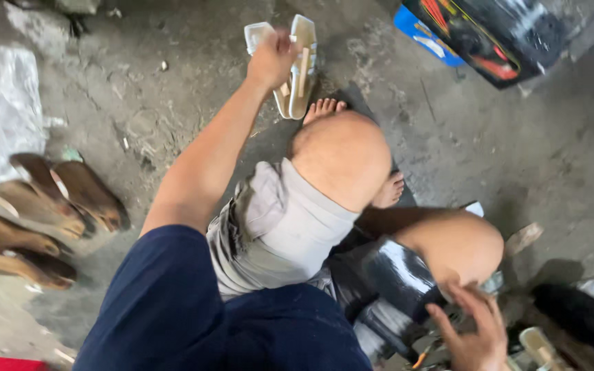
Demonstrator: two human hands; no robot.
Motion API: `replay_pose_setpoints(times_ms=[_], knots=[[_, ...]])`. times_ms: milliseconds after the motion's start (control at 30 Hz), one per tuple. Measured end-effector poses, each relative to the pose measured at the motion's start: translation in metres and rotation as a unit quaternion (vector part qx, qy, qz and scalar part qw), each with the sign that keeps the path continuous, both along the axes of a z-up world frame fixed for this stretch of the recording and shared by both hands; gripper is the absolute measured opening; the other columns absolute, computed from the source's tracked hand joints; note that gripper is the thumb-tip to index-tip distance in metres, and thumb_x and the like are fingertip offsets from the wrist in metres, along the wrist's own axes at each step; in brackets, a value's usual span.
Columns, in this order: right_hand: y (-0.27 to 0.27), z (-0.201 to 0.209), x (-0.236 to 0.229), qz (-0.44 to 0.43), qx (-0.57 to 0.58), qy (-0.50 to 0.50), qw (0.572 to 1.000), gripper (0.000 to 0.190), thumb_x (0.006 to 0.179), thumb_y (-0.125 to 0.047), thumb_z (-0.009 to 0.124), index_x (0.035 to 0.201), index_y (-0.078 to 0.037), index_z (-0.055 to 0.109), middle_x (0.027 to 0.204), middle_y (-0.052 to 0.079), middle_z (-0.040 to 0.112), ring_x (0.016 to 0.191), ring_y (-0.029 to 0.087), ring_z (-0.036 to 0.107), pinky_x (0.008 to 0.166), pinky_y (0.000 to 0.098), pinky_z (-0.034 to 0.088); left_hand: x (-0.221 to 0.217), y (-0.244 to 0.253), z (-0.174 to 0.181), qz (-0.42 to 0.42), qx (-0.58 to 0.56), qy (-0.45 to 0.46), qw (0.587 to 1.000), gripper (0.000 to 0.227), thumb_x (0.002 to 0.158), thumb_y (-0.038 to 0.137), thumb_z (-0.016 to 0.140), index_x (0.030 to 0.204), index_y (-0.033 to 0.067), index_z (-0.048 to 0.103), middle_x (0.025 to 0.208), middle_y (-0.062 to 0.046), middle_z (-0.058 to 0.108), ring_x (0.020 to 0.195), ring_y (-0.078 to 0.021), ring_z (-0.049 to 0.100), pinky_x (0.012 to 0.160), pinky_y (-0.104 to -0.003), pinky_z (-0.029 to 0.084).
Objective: The person assembles slippers by attaching black insoles to white slipper frames. They pick up a slipper frame, place an insole on it, and use a knife to trim the excess material around the edges. The person repeats this process for multiple slippers.
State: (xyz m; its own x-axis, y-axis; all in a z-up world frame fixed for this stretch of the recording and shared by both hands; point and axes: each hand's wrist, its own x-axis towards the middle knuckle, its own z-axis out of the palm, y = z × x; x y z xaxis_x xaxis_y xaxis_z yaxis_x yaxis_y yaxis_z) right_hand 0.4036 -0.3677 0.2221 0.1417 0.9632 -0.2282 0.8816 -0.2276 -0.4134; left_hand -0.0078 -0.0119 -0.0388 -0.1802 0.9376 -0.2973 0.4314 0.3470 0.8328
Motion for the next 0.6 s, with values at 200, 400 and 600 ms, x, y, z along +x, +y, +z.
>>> replay_pose_setpoints(times_ms=[200,400,600], knots=[[-0.035,-0.023,0.048,-0.013,0.077,0.028,0.997,0.045,0.077,-0.016,0.088,0.113,-0.001,0.066,0.106,0.013,0.064,0.095,0.017,0.068,0.086,0.0258,0.056,0.022,-0.047,-0.13,-0.175,0.06,0.156,0.97,0.044,0.065,0.042,0.089,0.099,0.0146,0.081,0.109,-0.026,0.069,0.101,-0.0462,0.065,0.084,-0.051,0.053],[-0.005,0.002,0.069,0.059,0.164,0.0,0.985,0.023,0.096,-0.003,0.08,0.112,-0.001,0.064,0.109,0.012,0.064,0.091,0.02,0.062,0.087,0.0268,0.051,0.041,-0.032,-0.117,0.009,-0.058,0.067,0.996,0.017,0.083,0.012,0.072,0.1,0.0144,0.075,0.1,-0.017,0.074,0.099,-0.0363,0.071,0.087,-0.046,0.056],[0.088,0.065,-0.03,0.092,0.181,-0.071,0.977,0.017,0.097,-0.002,0.083,0.111,-0.005,0.074,0.111,0.013,0.073,0.103,0.022,0.071,0.093,0.0251,0.055,0.024,-0.028,0.027,-0.08,0.208,-0.053,0.973,0.019,0.089,0.004,0.068,0.107,0.0074,0.063,0.096,-0.014,0.073,0.091,-0.0324,0.074,0.081,-0.042,0.057]])
